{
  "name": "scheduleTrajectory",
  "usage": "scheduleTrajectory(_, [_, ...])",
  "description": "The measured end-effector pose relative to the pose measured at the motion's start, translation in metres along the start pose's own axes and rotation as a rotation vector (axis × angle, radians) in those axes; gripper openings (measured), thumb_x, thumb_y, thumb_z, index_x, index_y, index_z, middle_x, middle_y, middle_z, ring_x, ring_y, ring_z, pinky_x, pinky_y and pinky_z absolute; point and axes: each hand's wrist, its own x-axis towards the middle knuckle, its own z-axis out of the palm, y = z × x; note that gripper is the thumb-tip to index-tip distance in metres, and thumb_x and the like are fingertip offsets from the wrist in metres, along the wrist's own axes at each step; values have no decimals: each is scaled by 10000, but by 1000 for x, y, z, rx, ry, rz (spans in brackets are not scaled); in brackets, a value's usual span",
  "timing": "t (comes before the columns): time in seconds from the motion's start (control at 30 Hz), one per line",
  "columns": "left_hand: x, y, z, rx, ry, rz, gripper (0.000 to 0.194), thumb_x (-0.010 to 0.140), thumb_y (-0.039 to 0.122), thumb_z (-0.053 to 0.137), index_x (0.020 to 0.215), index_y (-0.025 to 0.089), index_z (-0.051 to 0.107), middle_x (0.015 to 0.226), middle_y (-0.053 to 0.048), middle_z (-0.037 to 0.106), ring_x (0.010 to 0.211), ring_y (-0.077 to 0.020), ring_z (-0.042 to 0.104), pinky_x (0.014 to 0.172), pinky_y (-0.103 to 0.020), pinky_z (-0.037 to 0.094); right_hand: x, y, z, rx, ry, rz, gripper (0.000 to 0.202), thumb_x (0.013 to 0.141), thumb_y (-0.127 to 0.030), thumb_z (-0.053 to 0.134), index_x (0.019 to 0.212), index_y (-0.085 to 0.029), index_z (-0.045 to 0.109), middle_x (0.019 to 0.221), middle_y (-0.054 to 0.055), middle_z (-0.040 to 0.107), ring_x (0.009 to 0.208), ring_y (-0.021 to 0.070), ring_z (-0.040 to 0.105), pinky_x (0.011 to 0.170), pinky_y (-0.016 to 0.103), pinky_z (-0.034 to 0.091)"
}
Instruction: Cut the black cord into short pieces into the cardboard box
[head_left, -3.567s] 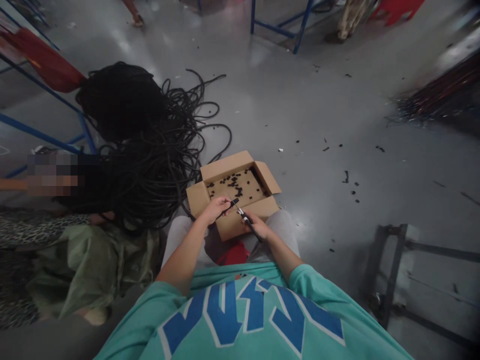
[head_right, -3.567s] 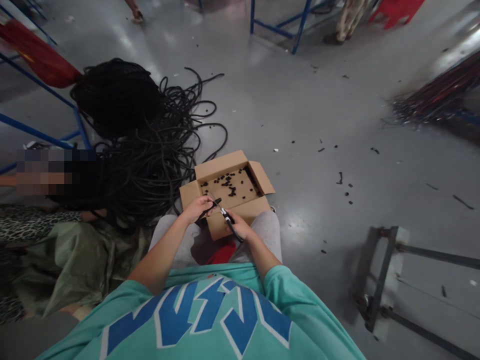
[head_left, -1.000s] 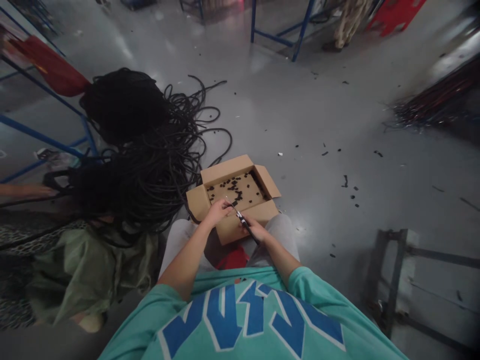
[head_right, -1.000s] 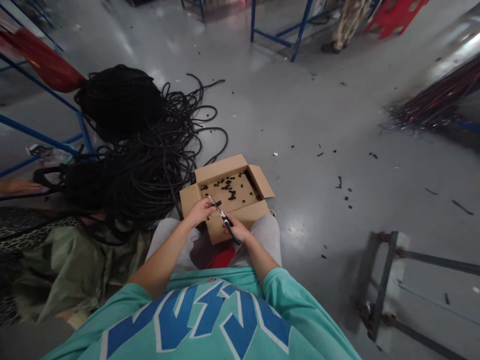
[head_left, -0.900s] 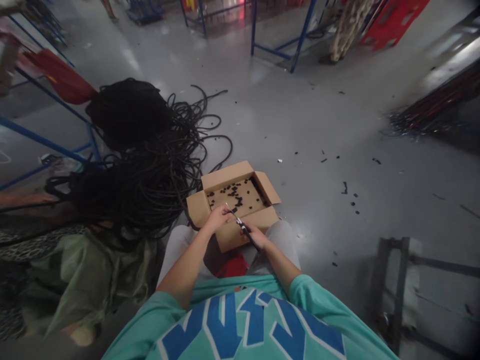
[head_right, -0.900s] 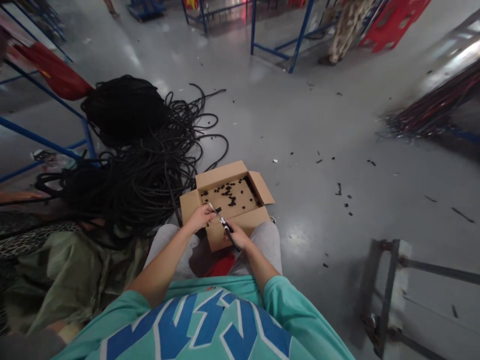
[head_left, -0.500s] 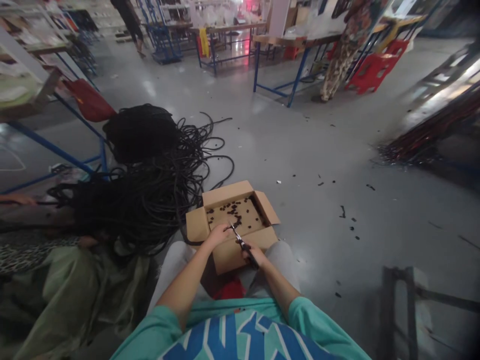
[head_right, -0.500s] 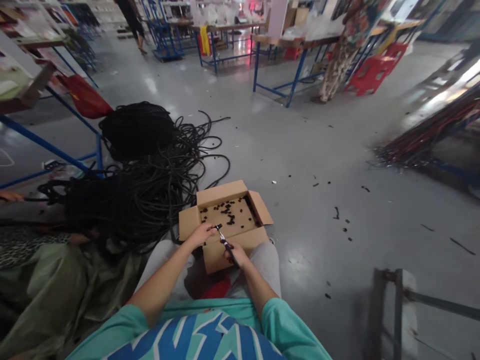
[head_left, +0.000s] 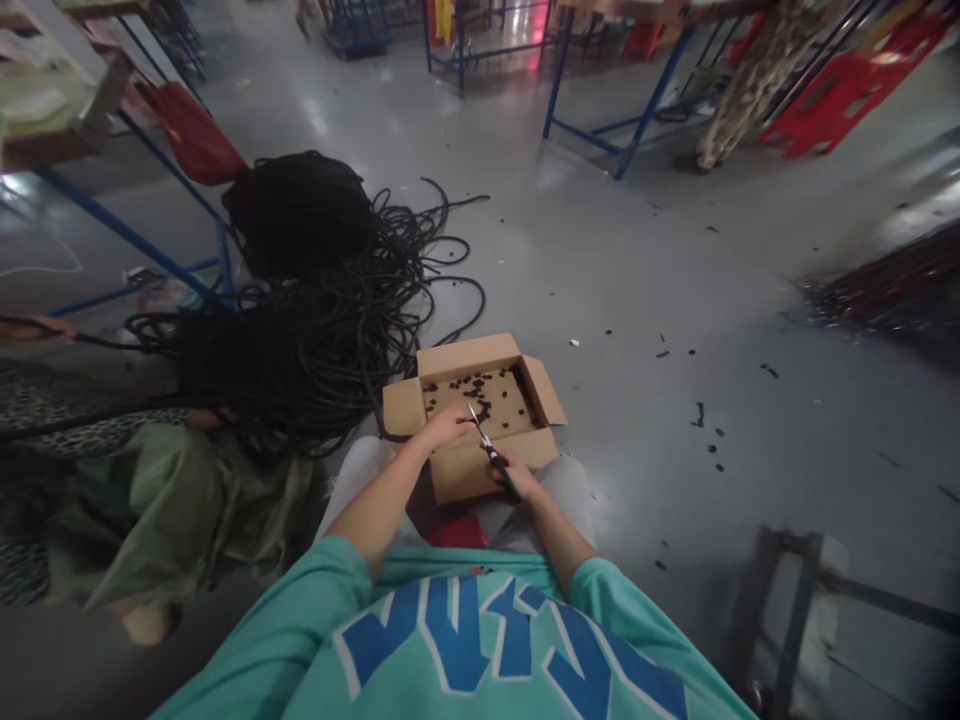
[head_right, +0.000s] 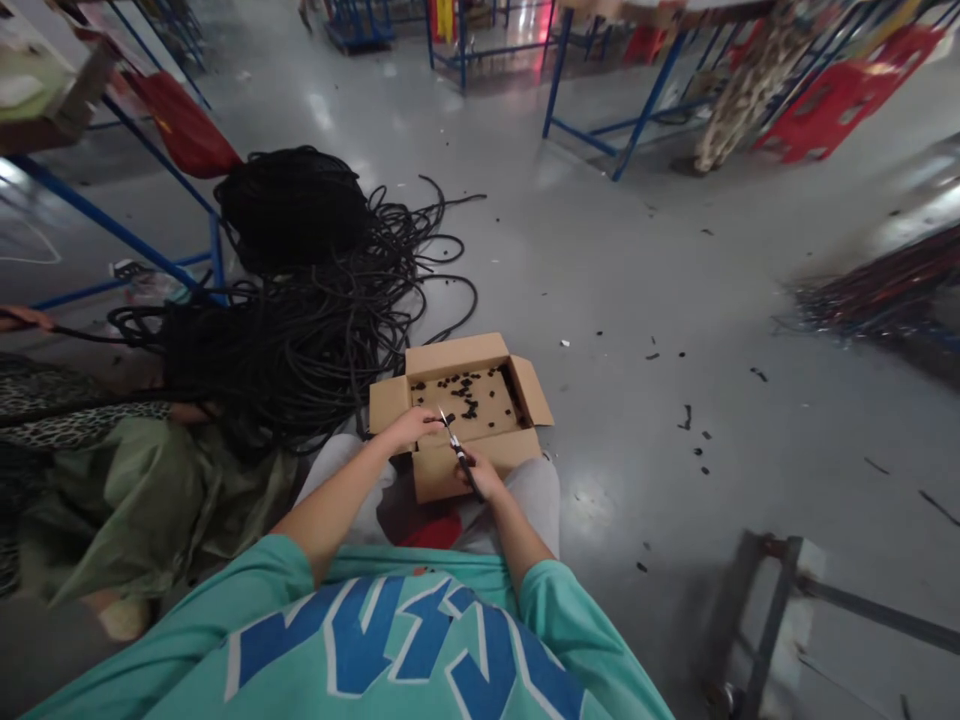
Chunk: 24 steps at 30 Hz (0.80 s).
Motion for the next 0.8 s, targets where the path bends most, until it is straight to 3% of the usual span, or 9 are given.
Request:
scheduleTrajectory(0.1, [4,-3,-2,-4,-41,24,255,678,305,504,771,114,647,638,-13,592,602,-112,474,560,-206,327,2,0,-2,-1,-2,6,637,456,-115,518,1089,-184,483,545,-76,489,438,46,399,408,164,274])
scheduleTrajectory(0.27, [10,-8,-1,36,-35,59,262,682,316,497,731,102,640,657,-26,596,604,-112,470,562,-209,329,3,0,-1,-41,58,40,612,495,-125,507,1105,-175,484,435,-104,406,334,41,323,363,174,246])
scheduleTrajectory(0.63, [28,-21,11,103,-61,96,263,699,322,464,686,110,618,614,-4,559,562,-94,423,543,-204,310,5,-2,1,-195,202,64,531,508,-76,507,1032,-151,551,430,-88,411,346,39,348,373,169,265])
scheduleTrajectory(0.8, [28,-18,8,96,-96,87,254,686,312,483,712,109,634,609,0,565,568,-96,438,540,-202,306,4,1,-2,-150,177,95,567,515,-114,515,1080,-160,518,424,-94,394,339,43,338,372,174,260])
